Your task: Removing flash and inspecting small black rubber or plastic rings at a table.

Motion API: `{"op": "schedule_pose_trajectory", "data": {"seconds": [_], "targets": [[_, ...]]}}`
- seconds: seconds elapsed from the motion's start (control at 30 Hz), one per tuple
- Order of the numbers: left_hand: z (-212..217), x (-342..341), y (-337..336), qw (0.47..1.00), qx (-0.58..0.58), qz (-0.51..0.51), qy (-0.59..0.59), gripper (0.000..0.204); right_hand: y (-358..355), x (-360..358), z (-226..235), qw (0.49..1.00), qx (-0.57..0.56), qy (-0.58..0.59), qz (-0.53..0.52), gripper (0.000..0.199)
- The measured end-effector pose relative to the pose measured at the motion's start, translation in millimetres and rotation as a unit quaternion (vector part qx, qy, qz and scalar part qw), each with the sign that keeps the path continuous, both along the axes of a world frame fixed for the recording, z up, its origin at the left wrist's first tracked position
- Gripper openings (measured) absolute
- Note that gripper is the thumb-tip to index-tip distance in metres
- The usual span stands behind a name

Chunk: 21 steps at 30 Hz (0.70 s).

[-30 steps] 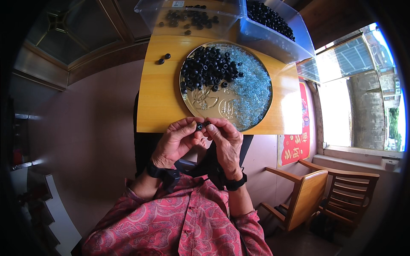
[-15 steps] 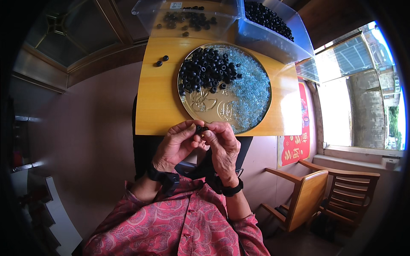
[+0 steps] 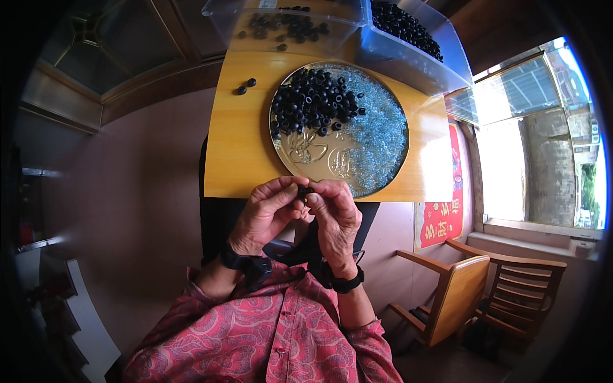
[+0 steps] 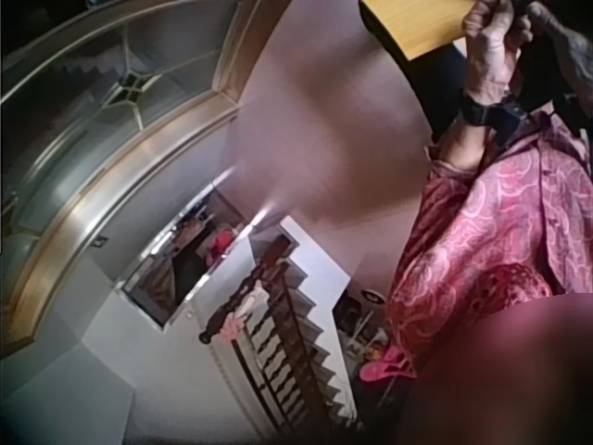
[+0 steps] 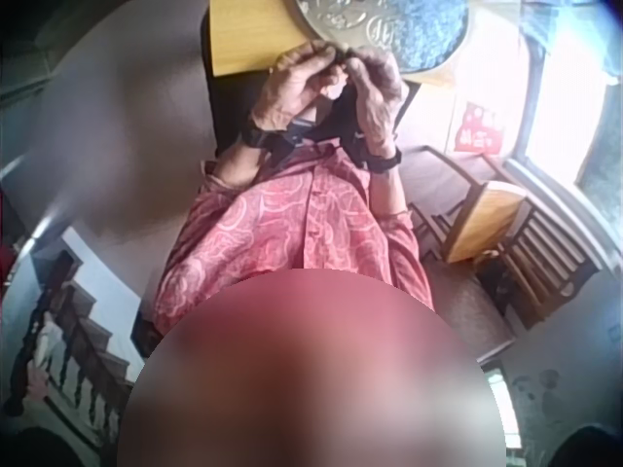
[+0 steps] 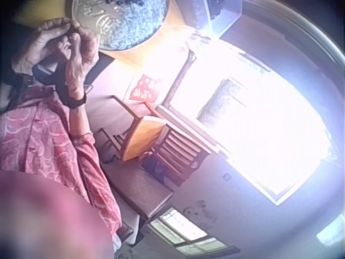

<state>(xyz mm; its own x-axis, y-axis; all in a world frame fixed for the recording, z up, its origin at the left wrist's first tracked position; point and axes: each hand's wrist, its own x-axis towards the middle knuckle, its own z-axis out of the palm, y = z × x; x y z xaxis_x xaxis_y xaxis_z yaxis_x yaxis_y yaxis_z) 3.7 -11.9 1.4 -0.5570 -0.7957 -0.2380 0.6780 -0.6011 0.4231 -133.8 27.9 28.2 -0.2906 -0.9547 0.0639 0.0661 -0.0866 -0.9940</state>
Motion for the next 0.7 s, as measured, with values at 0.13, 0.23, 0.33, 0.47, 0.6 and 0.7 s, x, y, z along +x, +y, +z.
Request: {"op": "schedule_pose_trajectory", "data": {"seconds": [0.13, 0.23, 0.33, 0.47, 0.6, 0.7], "targets": [[2.0, -0.7, 0.9, 1.000, 0.000, 0.011, -0.022, 0.024, 0.1, 0.5, -1.6, 1.000, 0.000, -0.002, -0.002, 0.015], [1.6, -0.7, 1.7, 0.999, -0.010, 0.012, -0.030, 0.024, 1.6, 0.3, -3.4, 1.000, 0.004, -0.008, -0.006, 0.015], [0.3, -2.7, 2.8, 0.999, -0.022, 0.009, -0.030, 0.024, 4.0, 0.3, -3.1, 1.000, 0.005, -0.026, -0.013, 0.014], [2.8, -5.2, 5.8, 0.999, -0.033, 0.016, -0.034, 0.025, 7.3, 0.6, -2.3, 0.998, -0.005, -0.051, -0.019, 0.013], [2.7, -9.6, 7.2, 0.999, -0.033, 0.011, -0.037, 0.025, 9.7, -3.5, -1.1, 0.999, -0.010, -0.039, -0.025, 0.013], [1.2, -12.8, 8.2, 0.999, -0.032, 0.007, -0.037, 0.025, 12.2, -6.1, -0.9, 0.999, -0.012, -0.043, -0.029, 0.013]]}}
